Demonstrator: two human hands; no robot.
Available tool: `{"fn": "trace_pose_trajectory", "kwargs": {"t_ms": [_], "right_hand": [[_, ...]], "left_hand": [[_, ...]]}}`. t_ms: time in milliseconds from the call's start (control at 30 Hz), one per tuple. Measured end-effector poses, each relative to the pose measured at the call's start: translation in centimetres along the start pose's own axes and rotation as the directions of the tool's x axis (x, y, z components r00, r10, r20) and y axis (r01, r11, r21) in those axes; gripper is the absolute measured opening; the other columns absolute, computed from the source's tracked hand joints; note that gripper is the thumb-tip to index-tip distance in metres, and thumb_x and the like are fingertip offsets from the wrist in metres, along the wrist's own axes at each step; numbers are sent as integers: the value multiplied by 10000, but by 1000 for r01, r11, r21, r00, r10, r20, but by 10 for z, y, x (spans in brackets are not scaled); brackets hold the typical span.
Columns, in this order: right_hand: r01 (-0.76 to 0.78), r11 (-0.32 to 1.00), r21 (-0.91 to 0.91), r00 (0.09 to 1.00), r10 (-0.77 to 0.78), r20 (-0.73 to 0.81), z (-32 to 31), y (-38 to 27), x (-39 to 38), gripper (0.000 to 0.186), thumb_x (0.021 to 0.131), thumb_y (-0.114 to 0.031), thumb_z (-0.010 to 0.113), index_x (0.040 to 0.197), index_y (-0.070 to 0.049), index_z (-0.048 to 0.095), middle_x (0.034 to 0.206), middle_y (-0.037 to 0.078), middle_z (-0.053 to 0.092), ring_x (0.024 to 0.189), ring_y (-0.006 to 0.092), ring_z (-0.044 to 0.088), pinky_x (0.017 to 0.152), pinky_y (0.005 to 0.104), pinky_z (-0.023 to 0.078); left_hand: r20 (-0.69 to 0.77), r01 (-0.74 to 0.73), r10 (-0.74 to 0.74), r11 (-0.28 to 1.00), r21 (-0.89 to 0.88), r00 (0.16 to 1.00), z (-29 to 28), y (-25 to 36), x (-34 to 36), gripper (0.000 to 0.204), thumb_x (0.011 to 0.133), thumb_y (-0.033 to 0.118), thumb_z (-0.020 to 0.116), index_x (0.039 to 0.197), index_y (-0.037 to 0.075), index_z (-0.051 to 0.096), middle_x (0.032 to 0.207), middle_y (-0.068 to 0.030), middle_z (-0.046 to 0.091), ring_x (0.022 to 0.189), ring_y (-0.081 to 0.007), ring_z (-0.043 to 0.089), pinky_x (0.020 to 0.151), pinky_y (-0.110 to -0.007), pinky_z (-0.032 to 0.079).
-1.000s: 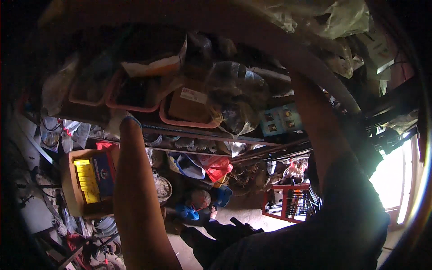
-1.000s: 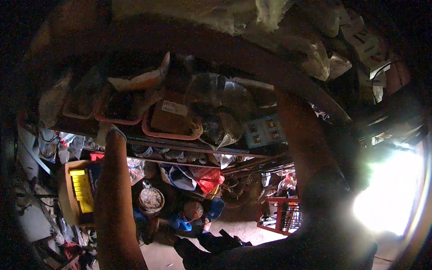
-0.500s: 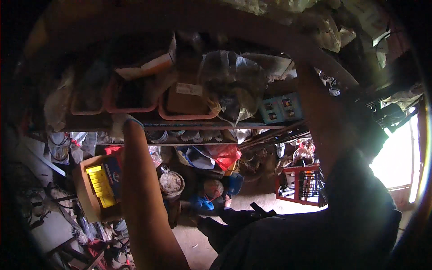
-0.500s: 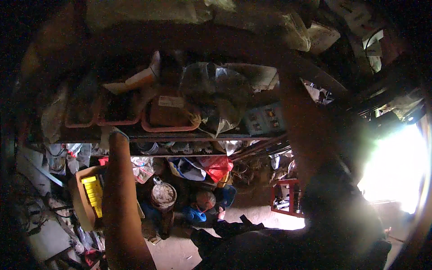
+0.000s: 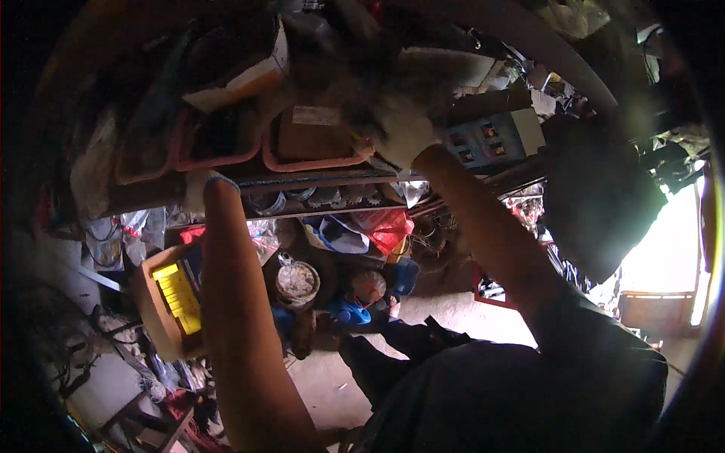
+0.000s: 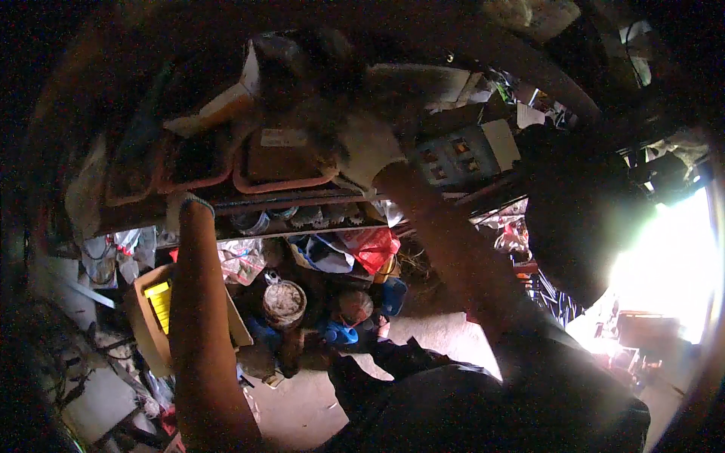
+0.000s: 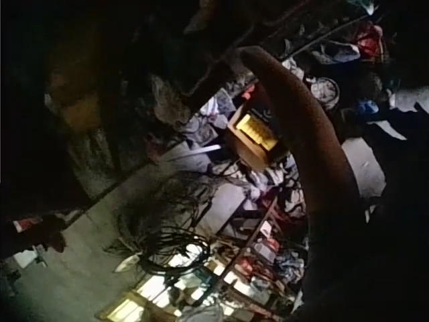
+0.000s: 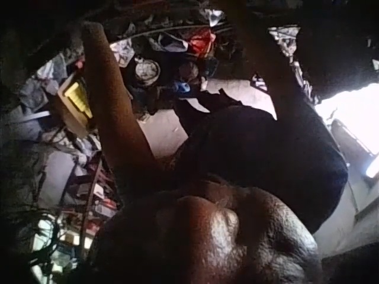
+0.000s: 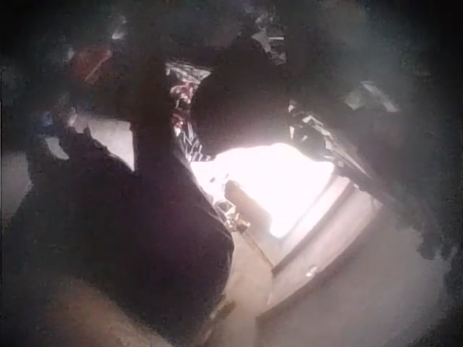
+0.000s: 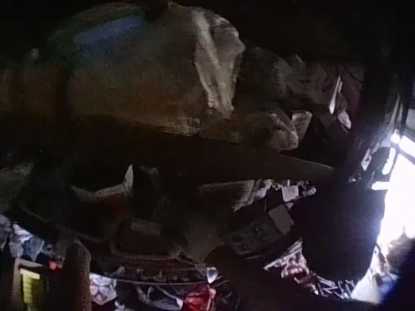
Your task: The person sprays a mechanical component with a lubricant, uses a hammer to tap a shaft into the component, and luego searches through a box to select specific bolts and nuts.
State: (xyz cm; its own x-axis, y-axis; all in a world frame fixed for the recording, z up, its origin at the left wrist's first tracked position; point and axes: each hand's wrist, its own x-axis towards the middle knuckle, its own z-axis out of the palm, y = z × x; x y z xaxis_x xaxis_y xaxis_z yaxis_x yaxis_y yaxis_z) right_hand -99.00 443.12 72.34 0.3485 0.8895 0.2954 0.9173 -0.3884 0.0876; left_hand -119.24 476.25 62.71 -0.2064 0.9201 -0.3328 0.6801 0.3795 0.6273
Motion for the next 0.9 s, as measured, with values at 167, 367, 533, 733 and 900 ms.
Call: {"fn": "trace_pose_trajectory", "kwargs": {"t_ms": [167,367,533,733,900], "right_hand": [[-283,935,211,959,279,51,15,-27,-11,442,952,-341,588,1269,-34,616,1344,245,583,1263,419,536,1060,515,456],[-267,949,167,947,227,228,-48,5,20,395,951,-362,594,1160,-37,676,1273,210,642,1210,399,585,1025,506,495],[-262,948,-183,963,244,-115,-97,43,-17,384,956,-396,580,1124,-74,704,1100,152,694,1138,347,632,1007,491,509],[-46,881,-471,998,22,-58,-93,134,-62,371,968,-439,575,1011,-111,741,1110,98,687,1105,329,639,979,498,508],[-445,859,-254,889,387,-246,-72,161,-66,430,985,-477,579,1091,-81,708,1172,166,671,1197,384,587,1125,537,389]], "left_hand": [[-1,-27,27,999,27,1000,2,-4,0,742,928,668,628,1342,52,632,1283,-117,689,1071,-304,689,830,-412,606],[21,-48,47,997,68,999,0,-6,3,743,928,667,630,1340,49,634,1279,-115,691,1067,-303,691,832,-409,605],[33,-57,55,995,87,998,0,-7,1,744,927,666,631,1338,46,635,1275,-113,693,1064,-303,693,834,-406,605],[26,-51,48,990,129,999,8,-10,-10,745,927,665,632,1336,42,637,1271,-111,695,1060,-302,695,837,-403,605],[-49,-29,38,986,163,998,5,-24,5,746,927,664,634,1334,40,638,1268,-109,696,1057,-301,696,839,-401,605]]}}
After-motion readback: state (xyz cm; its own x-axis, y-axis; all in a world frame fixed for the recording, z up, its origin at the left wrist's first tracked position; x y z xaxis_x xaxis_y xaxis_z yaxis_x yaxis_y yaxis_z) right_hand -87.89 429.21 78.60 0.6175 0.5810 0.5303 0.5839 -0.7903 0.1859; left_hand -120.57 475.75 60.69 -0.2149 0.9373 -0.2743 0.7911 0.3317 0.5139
